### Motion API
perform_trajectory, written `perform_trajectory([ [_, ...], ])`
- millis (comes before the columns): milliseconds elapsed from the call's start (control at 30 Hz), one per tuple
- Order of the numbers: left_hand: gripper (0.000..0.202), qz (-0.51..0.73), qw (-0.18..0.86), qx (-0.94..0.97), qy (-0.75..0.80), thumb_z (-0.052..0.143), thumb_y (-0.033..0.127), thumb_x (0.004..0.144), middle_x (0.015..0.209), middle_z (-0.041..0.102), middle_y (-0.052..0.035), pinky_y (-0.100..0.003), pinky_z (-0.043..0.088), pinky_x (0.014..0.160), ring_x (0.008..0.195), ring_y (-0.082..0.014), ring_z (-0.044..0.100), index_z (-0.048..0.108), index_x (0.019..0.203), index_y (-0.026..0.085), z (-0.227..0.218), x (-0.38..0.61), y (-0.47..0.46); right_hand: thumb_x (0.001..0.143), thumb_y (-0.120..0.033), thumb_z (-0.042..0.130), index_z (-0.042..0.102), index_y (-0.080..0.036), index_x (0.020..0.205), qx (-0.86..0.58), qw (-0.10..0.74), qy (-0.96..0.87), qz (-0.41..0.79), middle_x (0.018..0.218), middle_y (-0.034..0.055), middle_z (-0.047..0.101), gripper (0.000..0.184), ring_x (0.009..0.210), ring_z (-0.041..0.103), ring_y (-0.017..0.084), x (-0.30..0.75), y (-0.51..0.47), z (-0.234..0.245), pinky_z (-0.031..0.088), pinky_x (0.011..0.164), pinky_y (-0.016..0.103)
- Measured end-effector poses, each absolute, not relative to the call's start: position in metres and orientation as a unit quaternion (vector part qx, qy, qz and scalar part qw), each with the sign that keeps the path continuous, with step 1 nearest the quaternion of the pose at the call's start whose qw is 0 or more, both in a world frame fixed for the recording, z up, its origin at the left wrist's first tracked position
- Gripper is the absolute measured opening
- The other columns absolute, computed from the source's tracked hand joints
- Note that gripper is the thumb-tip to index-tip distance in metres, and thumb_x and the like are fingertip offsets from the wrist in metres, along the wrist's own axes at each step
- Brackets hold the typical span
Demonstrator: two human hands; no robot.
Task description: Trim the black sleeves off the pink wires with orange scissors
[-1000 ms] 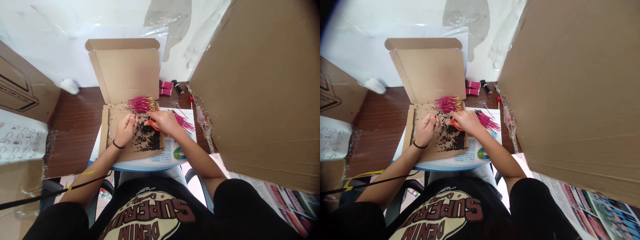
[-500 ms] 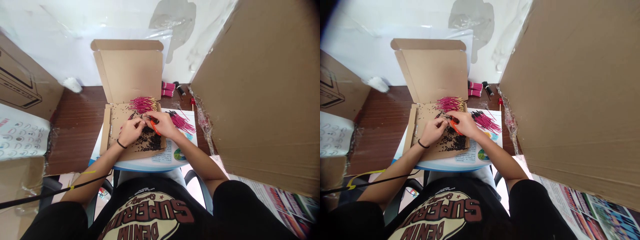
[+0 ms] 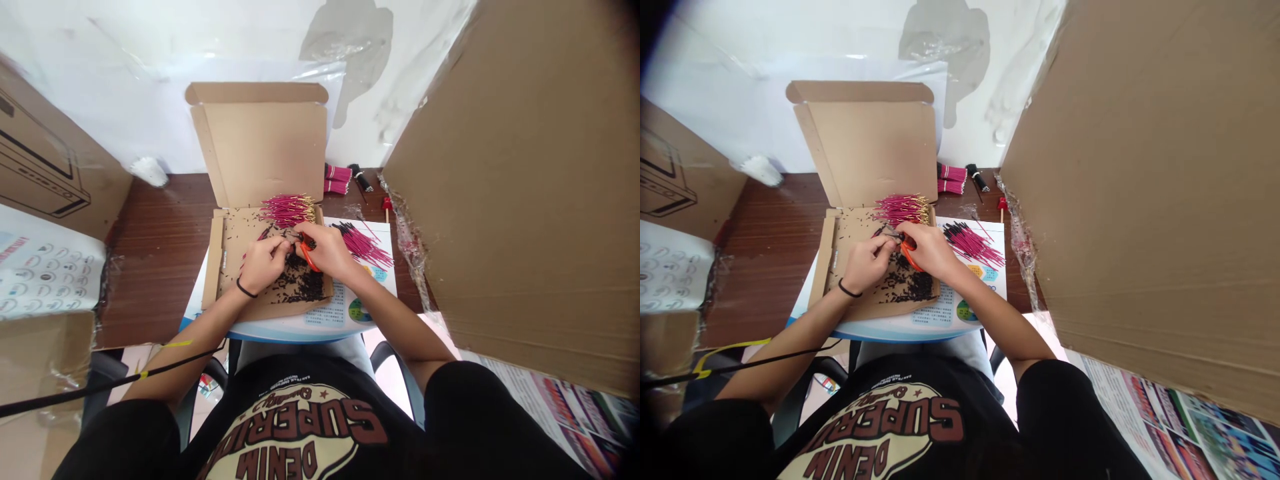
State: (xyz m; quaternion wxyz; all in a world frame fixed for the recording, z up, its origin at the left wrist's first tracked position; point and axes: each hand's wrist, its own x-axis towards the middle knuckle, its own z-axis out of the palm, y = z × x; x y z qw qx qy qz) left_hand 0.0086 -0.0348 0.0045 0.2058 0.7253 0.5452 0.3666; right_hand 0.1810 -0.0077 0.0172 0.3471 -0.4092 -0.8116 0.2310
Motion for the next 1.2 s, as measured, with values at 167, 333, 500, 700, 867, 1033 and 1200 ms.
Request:
perform_trajectory([
  [167, 0.029, 0.38, 0.157, 0.74, 0.533, 0.045, 0.027, 0.09, 0.055, 0.058, -0.0004, -0.027, 0.035, 0.054, 0.048, -0.0127, 0.046, 0.062, 0.068, 0.019, 0.003, 0.012, -0.033, 0.082, -0.022, 0.057, 0.065, -0.017, 0.096, -0.435, 0.362, -0.795, 0.218, 0.077, 0.0021, 0.068, 0.017, 0.068, 0.058, 0.014, 0.175, -0.009, 0.017, 0.04, 0.066, 0.022],
  [333, 0.029, 0.41, 0.141, 0.735, 0.522, 0.045, 0.029, 0.092, 0.06, 0.062, -0.0013, -0.027, 0.039, 0.058, 0.05, -0.0135, 0.051, 0.062, 0.071, 0.019, 0.007, 0.009, -0.036, 0.08, -0.018, 0.055, 0.065, -0.017, 0.098, -0.44, 0.36, -0.797, 0.203, 0.078, 0.0027, 0.069, 0.021, 0.068, 0.058, 0.014, 0.179, -0.001, 0.019, 0.04, 0.066, 0.023],
  [500, 0.031, 0.462, 0.148, 0.657, 0.578, 0.047, 0.036, 0.092, 0.048, 0.05, 0.0033, -0.026, 0.035, 0.051, 0.042, -0.0113, 0.041, 0.064, 0.073, 0.018, 0.012, 0.002, -0.038, 0.077, -0.017, 0.055, 0.064, -0.018, 0.09, -0.507, 0.434, -0.722, 0.181, 0.072, 0.0001, 0.065, 0.016, 0.062, 0.055, 0.013, 0.203, 0.012, 0.037, 0.042, 0.065, 0.024],
  [700, 0.029, 0.439, 0.481, 0.537, 0.536, 0.058, 0.045, 0.083, 0.047, 0.032, 0.0079, -0.023, 0.023, 0.04, 0.039, -0.0084, 0.028, 0.058, 0.073, 0.019, 0.01, 0.001, -0.018, 0.079, -0.022, 0.067, 0.065, -0.017, 0.097, -0.417, 0.339, -0.803, 0.257, 0.078, 0.0002, 0.069, 0.019, 0.068, 0.059, 0.012, 0.187, -0.002, 0.042, 0.043, 0.067, 0.023],
  [867, 0.025, 0.396, 0.631, 0.461, 0.482, 0.076, 0.038, 0.068, 0.046, 0.033, 0.0091, -0.019, 0.021, 0.038, 0.038, -0.0049, 0.027, 0.066, 0.075, 0.017, 0.004, -0.009, -0.011, 0.089, -0.033, 0.063, 0.067, -0.017, 0.111, -0.352, 0.244, -0.896, 0.113, 0.092, 0.0083, 0.071, 0.027, 0.082, 0.061, 0.017, 0.195, 0.009, 0.032, 0.041, 0.069, 0.025],
  [1033, 0.029, 0.413, 0.632, 0.45, 0.477, 0.083, 0.041, 0.062, 0.048, 0.047, 0.0035, -0.02, 0.023, 0.034, 0.037, -0.0051, 0.033, 0.07, 0.071, 0.017, 0.0, -0.012, -0.009, 0.094, -0.04, 0.056, 0.07, -0.021, 0.115, -0.376, 0.222, -0.897, -0.068, 0.08, 0.0064, 0.073, 0.031, 0.076, 0.062, 0.018, 0.21, 0.029, 0.016, 0.036, 0.061, 0.027],
  [1200, 0.025, 0.398, 0.621, 0.472, 0.483, 0.078, 0.042, 0.071, 0.044, 0.029, 0.0081, -0.02, 0.014, 0.033, 0.035, -0.0042, 0.022, 0.074, 0.078, 0.019, -0.005, -0.01, -0.007, 0.093, -0.051, 0.055, 0.071, -0.016, 0.106, -0.378, 0.232, -0.886, -0.139, 0.067, 0.0048, 0.069, 0.04, 0.063, 0.058, 0.017, 0.213, 0.023, 0.007, 0.027, 0.053, 0.03],
])
